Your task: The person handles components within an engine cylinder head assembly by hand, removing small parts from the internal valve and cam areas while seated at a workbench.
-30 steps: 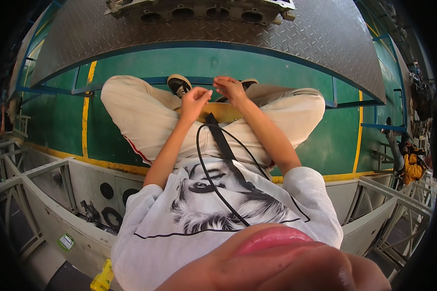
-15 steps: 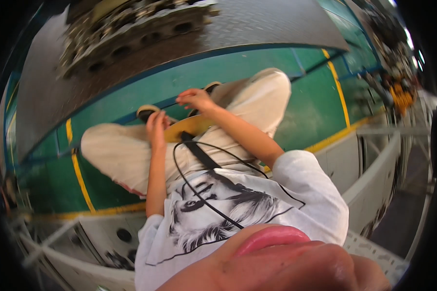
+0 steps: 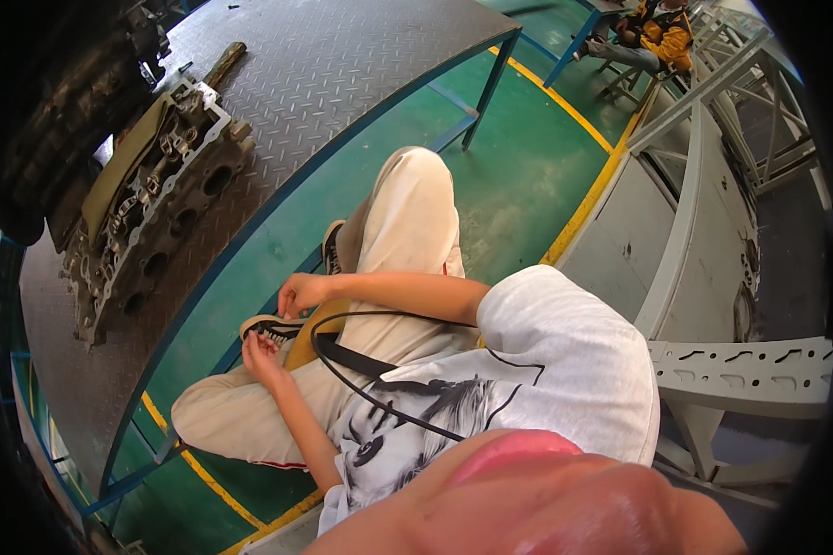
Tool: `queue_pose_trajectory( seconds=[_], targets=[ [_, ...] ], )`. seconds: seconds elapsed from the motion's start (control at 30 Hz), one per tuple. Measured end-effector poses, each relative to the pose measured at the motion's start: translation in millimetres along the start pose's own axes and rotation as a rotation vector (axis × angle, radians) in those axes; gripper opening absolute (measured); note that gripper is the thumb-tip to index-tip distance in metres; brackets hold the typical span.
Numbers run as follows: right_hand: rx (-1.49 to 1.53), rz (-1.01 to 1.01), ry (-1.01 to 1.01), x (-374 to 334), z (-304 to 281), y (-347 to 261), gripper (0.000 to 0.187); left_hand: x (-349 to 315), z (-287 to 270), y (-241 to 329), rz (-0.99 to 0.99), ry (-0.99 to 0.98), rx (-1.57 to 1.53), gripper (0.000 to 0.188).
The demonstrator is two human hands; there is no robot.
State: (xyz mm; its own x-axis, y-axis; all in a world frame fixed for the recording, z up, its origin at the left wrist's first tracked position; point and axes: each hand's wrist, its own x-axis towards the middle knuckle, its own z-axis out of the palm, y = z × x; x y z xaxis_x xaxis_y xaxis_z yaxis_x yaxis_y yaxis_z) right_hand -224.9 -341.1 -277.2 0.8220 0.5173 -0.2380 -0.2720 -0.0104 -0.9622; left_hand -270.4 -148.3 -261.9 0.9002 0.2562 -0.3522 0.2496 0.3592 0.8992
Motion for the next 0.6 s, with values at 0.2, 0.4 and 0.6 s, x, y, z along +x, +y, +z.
queue_pose_trajectory(
  seconds=[0.2, 0.4, 0.6],
  targets=[
    [-0.183, 0.025, -0.045, 1, 7, -1, 0.014, 3, -6, -3, 0.011, -0.001, 0.021, 0.017],
    [-0.274, 0.065, -0.068, 2, 2, 5, 0.017, 17, -17, -13, -0.042, -0.056, 0.058, 0.016],
    [-0.296, 0.093, -0.17, -1, 2, -2, 0.022, 21, -27, -11, -0.021, -0.108, 0.212, 0.015]
  ],
)
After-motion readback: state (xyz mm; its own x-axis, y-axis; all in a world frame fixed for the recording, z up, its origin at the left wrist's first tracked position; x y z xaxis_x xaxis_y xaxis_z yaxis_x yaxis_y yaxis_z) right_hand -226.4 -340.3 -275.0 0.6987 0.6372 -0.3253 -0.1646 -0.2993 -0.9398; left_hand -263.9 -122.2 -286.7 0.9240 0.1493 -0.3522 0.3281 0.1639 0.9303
